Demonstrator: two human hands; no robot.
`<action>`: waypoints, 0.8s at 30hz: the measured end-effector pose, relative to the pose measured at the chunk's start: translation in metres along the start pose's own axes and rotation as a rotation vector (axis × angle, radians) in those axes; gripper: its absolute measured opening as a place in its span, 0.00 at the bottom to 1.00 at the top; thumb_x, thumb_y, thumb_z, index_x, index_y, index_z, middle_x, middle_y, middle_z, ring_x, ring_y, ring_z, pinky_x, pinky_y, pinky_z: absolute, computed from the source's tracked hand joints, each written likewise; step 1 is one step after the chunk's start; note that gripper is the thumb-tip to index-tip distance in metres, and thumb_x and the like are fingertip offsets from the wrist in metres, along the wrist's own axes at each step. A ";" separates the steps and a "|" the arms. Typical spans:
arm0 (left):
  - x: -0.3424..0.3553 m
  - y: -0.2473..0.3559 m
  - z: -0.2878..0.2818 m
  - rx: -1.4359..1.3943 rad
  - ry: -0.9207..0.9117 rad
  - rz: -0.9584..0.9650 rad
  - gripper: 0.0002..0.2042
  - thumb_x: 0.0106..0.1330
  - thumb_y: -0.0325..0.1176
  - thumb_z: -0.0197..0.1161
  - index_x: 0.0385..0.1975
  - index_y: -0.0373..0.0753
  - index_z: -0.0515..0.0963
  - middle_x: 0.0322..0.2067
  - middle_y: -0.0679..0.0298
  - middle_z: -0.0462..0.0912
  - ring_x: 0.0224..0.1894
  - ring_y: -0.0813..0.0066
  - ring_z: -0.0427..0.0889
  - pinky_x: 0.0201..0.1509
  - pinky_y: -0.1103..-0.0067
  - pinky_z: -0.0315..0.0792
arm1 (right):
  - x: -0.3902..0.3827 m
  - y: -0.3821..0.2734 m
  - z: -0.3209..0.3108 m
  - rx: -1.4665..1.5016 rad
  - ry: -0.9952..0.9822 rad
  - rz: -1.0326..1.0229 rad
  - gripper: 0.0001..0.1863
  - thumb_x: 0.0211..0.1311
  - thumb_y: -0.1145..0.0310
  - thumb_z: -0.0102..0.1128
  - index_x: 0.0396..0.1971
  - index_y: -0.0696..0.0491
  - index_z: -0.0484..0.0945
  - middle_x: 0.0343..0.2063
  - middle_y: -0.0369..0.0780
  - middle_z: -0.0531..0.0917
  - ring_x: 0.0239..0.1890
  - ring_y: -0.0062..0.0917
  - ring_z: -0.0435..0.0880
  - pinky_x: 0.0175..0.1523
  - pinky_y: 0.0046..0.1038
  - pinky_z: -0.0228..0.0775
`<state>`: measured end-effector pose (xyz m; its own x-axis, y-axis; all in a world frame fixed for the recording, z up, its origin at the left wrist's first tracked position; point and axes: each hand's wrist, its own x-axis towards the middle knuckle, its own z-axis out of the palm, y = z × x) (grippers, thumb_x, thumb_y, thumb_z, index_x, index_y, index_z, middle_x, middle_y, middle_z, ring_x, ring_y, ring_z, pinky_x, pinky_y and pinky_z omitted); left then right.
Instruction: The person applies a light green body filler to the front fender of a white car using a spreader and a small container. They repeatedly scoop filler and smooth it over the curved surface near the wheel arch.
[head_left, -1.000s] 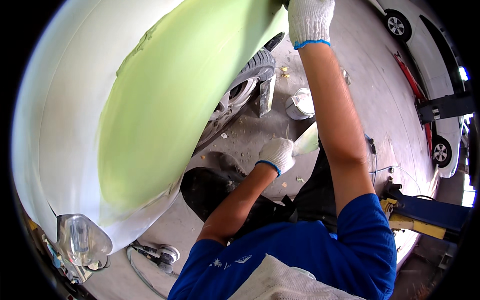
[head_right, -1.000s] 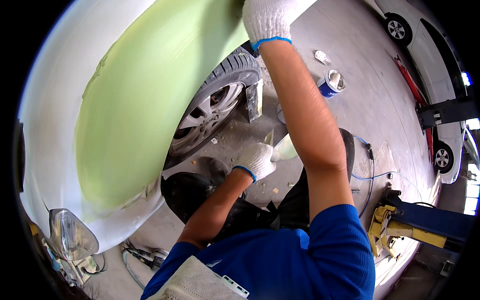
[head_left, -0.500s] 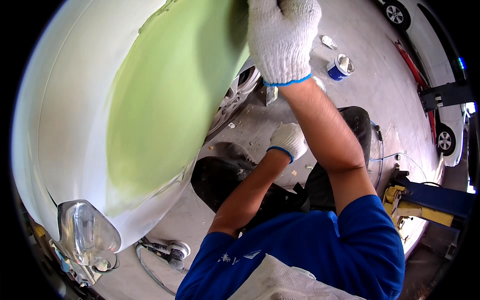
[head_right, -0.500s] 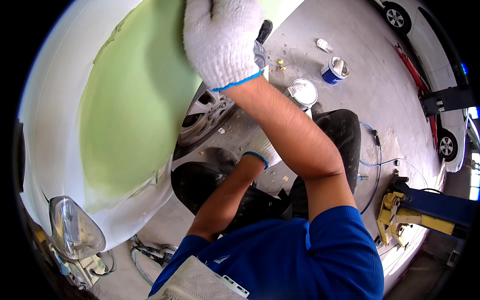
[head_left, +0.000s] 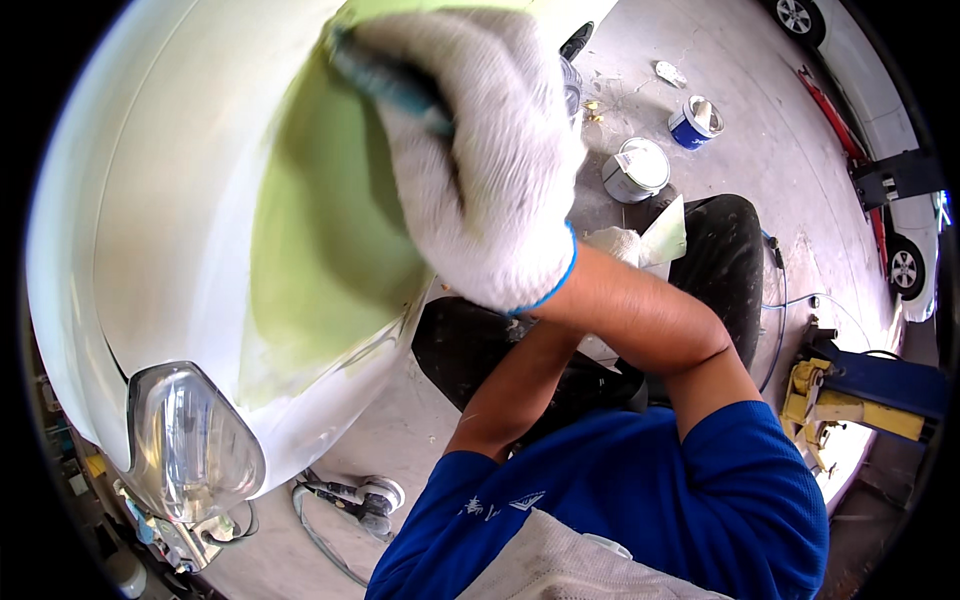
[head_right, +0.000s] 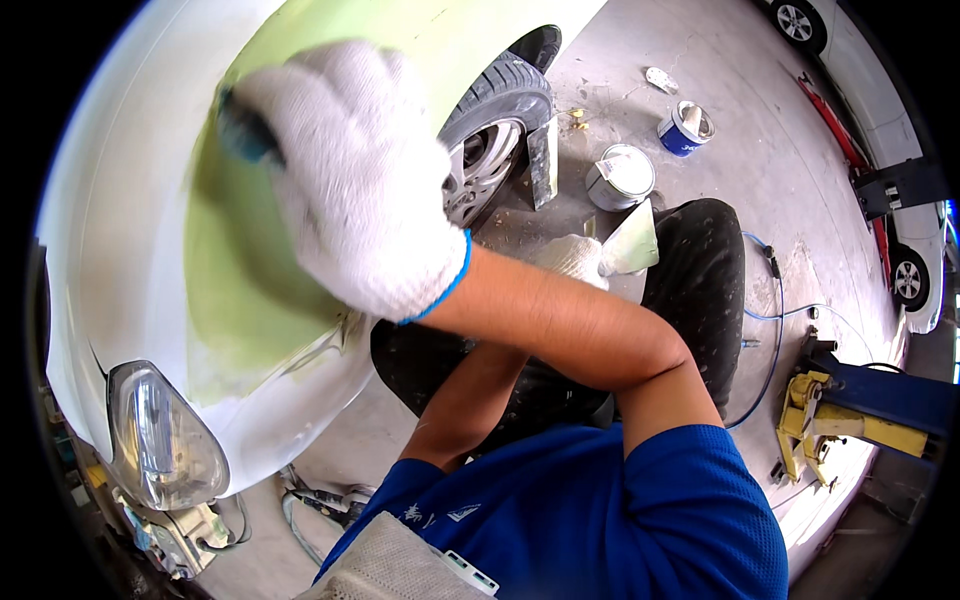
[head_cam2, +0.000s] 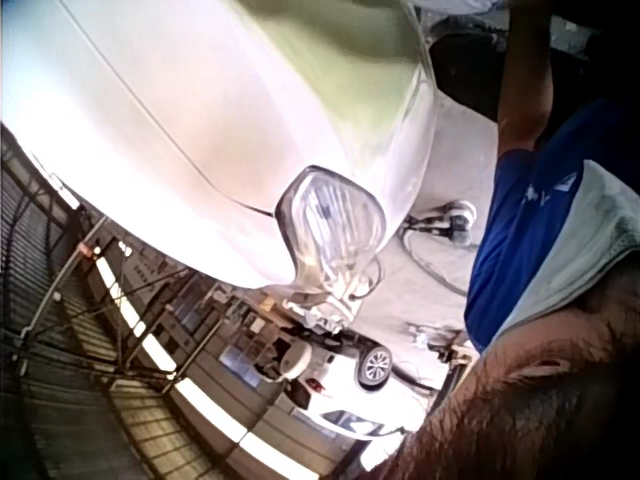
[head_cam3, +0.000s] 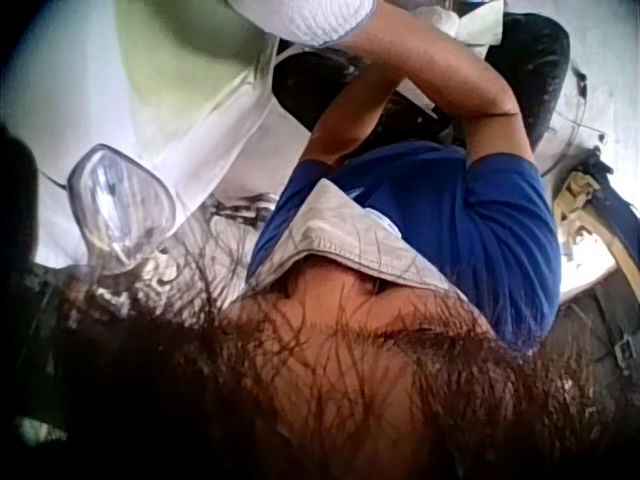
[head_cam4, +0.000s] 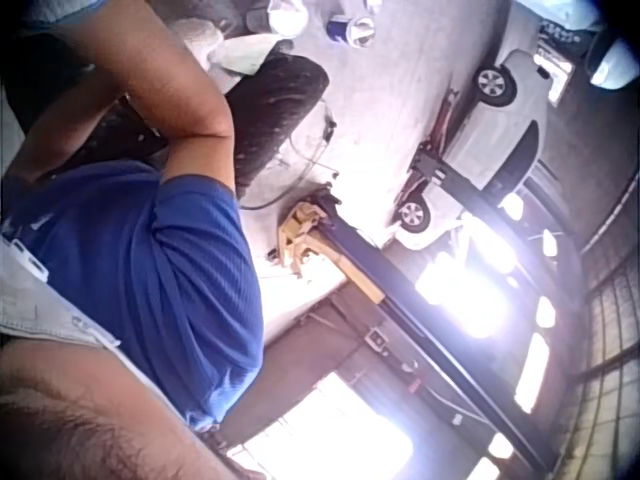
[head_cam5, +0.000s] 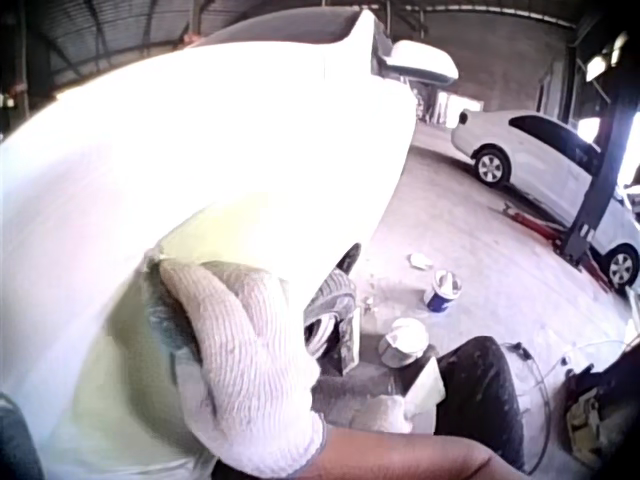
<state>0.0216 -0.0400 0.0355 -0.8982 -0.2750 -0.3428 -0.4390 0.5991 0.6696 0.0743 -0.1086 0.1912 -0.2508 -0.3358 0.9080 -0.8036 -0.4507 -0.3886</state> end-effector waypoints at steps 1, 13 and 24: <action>0.001 0.000 -0.002 0.006 -0.011 -0.008 0.13 0.56 0.35 0.67 0.40 0.40 0.88 0.41 0.48 0.88 0.47 0.49 0.88 0.51 0.59 0.81 | -0.005 -0.007 0.002 0.043 -0.031 0.003 0.26 0.44 0.79 0.64 0.50 0.51 0.80 0.41 0.44 0.78 0.45 0.44 0.76 0.51 0.42 0.71; 0.022 -0.015 0.020 0.061 0.053 -0.064 0.15 0.55 0.35 0.68 0.41 0.37 0.87 0.42 0.46 0.88 0.48 0.48 0.87 0.51 0.59 0.82 | -0.076 -0.076 0.010 0.074 -0.158 -0.058 0.24 0.43 0.65 0.60 0.46 0.55 0.81 0.40 0.39 0.78 0.43 0.31 0.78 0.51 0.36 0.72; 0.050 -0.069 0.063 0.057 0.282 -0.085 0.16 0.56 0.38 0.69 0.41 0.37 0.86 0.41 0.44 0.87 0.46 0.47 0.87 0.51 0.60 0.81 | -0.012 0.038 -0.087 0.119 -0.280 0.145 0.14 0.64 0.78 0.57 0.49 0.59 0.81 0.40 0.43 0.85 0.40 0.32 0.83 0.47 0.32 0.77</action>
<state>0.0082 -0.0476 -0.0696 -0.8321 -0.5193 -0.1947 -0.5184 0.6036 0.6057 -0.0005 -0.0496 0.1794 -0.1869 -0.6099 0.7701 -0.6978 -0.4694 -0.5411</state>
